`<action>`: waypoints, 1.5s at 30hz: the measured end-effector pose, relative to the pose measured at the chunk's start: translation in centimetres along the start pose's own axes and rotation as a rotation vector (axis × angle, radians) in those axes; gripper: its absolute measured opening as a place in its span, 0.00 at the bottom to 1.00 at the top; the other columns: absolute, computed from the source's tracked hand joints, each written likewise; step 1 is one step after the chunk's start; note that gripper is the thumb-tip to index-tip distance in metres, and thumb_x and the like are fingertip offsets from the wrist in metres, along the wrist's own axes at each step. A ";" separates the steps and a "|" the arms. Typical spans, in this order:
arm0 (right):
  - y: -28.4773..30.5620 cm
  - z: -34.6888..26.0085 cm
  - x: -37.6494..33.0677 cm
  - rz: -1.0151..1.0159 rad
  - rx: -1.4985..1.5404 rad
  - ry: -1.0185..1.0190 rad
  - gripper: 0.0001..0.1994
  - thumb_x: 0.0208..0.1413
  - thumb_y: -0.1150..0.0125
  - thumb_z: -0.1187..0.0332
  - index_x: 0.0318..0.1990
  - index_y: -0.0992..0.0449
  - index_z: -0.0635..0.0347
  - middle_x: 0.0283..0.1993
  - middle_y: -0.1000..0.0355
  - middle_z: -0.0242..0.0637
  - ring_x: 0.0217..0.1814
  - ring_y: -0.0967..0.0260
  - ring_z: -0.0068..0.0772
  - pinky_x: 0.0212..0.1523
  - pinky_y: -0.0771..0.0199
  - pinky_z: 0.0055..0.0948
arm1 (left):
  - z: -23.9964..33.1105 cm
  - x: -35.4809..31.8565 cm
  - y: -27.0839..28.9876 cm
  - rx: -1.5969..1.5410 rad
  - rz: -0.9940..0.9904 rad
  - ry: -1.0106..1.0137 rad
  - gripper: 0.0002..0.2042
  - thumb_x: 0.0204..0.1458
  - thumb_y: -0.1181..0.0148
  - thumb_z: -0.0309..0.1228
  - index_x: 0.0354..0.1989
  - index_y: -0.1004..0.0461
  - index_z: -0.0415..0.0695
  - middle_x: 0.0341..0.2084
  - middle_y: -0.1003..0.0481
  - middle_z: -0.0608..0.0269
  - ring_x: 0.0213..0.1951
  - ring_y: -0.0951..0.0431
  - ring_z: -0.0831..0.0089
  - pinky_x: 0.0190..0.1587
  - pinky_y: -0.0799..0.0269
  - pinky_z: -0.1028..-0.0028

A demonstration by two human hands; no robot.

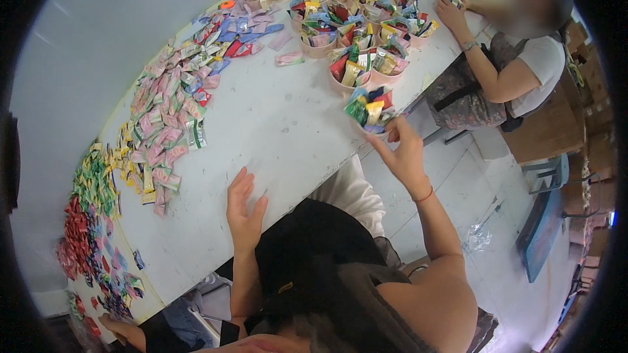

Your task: The person sorts colorful wrapped candies on a white table, picking them up one by one and placing them into a small round container. The candies are arranged in color-coded piles across the table. The person continues filling the container until it is full, then sets it aside.

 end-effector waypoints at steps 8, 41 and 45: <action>-1.5 0.2 4.4 0.375 -0.334 0.228 0.50 0.31 0.19 0.46 0.66 0.35 0.52 0.68 0.44 0.48 0.70 0.49 0.54 0.67 0.54 0.53 | -0.1 -1.8 0.8 -0.002 0.093 0.007 0.18 0.53 0.40 0.18 0.53 0.30 0.36 0.63 0.36 0.48 0.61 0.31 0.60 0.60 0.31 0.63; -34.8 -35.2 3.4 -0.484 0.243 0.988 0.18 0.43 0.29 0.65 0.43 0.22 0.61 0.39 0.25 0.43 0.47 0.31 0.50 0.53 0.32 0.44 | -1.7 -17.7 14.6 -0.139 1.257 -0.077 0.07 0.59 0.44 0.19 0.45 0.28 0.39 0.51 0.28 0.52 0.47 0.24 0.70 0.47 0.26 0.73; -38.9 -34.9 3.3 -0.427 0.187 1.083 0.14 0.41 0.31 0.65 0.37 0.22 0.60 0.35 0.26 0.43 0.44 0.31 0.50 0.50 0.32 0.47 | -3.1 -18.8 14.4 -0.134 1.234 -0.105 0.06 0.59 0.44 0.21 0.44 0.27 0.39 0.50 0.27 0.54 0.44 0.23 0.72 0.46 0.26 0.73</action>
Point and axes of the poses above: each hand's wrist, its own x-axis towards the middle knuckle, its own y-axis out of the back of the hand, z = x × y, the point moved 4 cm from there along x, towards the middle knuckle
